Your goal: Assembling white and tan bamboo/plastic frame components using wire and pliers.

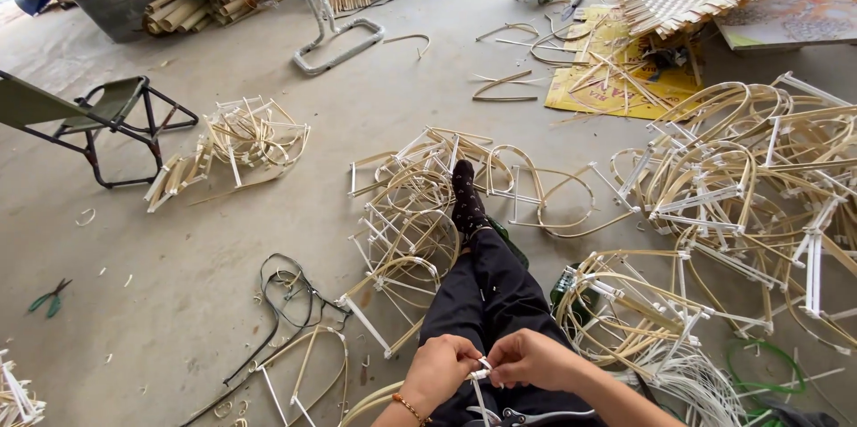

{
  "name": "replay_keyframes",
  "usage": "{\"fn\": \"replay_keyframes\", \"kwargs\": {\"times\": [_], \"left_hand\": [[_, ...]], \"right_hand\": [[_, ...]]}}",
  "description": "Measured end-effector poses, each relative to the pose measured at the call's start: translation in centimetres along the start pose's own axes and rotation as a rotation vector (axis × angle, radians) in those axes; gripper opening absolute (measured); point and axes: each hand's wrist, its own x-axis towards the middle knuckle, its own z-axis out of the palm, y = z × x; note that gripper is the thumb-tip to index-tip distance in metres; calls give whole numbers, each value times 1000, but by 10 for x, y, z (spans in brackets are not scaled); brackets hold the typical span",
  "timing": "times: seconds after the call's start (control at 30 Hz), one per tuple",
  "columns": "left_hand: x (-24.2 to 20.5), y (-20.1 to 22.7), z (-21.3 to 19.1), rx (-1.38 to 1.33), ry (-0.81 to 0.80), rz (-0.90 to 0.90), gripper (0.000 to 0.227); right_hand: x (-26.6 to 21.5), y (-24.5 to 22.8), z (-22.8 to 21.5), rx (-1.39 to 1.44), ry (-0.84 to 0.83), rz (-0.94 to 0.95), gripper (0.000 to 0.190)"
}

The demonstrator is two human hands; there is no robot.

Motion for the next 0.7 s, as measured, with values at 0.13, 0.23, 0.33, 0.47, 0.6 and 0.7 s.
{"fn": "replay_keyframes", "kwargs": {"times": [0.13,0.23,0.33,0.47,0.6,0.7], "left_hand": [[1,-9,3,-250,-69,-3,14],[6,-29,13,-414,-98,103,14],[-5,-11,1,-410,-124,141,15],[-10,-3,-1,-435,-163,147,16],[-13,-1,-5,-460,-168,158,13],[-14,1,-5,-445,-167,132,14]], "right_hand": [[-2,-14,-5,-54,-79,32,25],[-10,-34,-6,150,-160,-27,28],[3,-21,-12,280,-230,-91,26],[7,-24,-13,293,-262,-81,25],[5,-36,-15,146,-263,-99,22],[0,-44,-12,57,-236,-100,18]]}}
